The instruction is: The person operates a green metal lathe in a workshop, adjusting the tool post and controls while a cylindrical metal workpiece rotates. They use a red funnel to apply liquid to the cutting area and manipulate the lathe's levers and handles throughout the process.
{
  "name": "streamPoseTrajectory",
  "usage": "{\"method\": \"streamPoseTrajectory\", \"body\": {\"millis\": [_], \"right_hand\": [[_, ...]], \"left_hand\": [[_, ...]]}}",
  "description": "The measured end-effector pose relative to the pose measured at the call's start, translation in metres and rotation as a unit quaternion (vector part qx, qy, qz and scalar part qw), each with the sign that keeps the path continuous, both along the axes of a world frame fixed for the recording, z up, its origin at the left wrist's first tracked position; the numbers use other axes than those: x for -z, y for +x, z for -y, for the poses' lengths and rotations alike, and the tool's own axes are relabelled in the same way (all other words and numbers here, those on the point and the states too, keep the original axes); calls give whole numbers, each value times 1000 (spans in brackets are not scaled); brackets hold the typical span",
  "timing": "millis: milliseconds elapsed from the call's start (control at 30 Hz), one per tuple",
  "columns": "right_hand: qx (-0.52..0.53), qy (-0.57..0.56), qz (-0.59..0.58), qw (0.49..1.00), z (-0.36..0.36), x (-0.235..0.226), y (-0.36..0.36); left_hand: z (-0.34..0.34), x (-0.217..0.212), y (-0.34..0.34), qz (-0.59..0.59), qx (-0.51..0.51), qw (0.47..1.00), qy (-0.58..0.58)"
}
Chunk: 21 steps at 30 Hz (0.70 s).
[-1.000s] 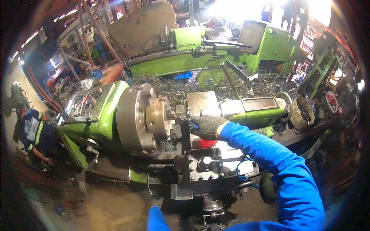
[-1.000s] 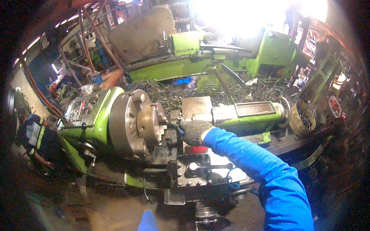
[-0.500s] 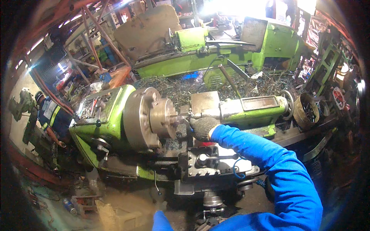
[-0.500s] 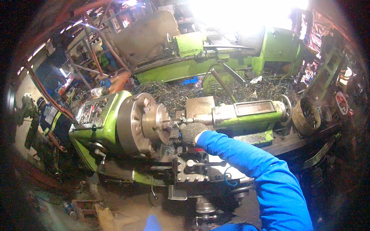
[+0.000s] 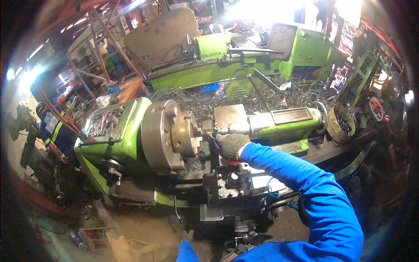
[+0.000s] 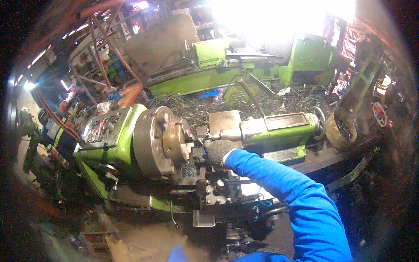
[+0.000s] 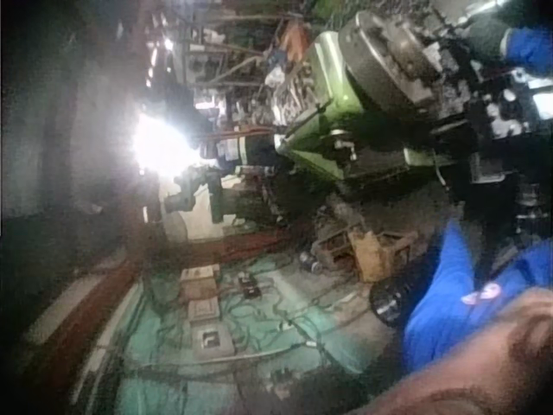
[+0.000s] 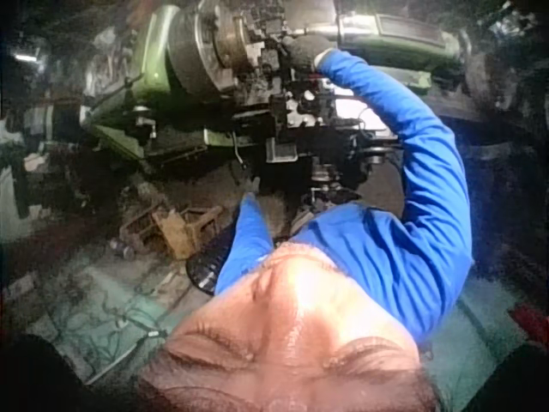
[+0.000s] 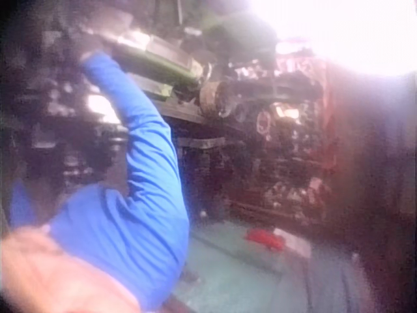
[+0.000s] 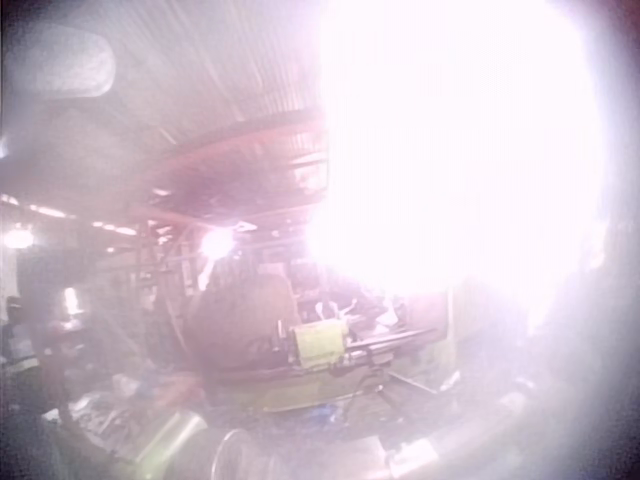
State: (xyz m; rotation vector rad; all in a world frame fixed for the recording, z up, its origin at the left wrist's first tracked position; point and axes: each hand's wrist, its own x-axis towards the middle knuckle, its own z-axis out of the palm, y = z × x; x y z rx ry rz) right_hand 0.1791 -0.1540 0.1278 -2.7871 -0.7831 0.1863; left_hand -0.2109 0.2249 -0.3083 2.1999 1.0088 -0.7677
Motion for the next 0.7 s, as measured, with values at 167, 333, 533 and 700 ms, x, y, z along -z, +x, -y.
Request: {"method": "streamPoseTrajectory", "body": {"millis": [167, 333, 533, 700], "right_hand": [[19, 0, 14, 1000, 7, 4, 0], [9, -8, 10, 1000, -1, 1, 0], [9, 5, 5, 1000, 4, 4, -1], [17, 10, 4, 1000, 1, 7, -4]], "left_hand": [[-12, -8, 5, -1, 19, 1000, -19], [0, -44, 9, -26, 9, 999, -17], [1, -24, 5, 10, -7, 999, -36], [6, -26, 4, 2, 17, 1000, -19]]}}
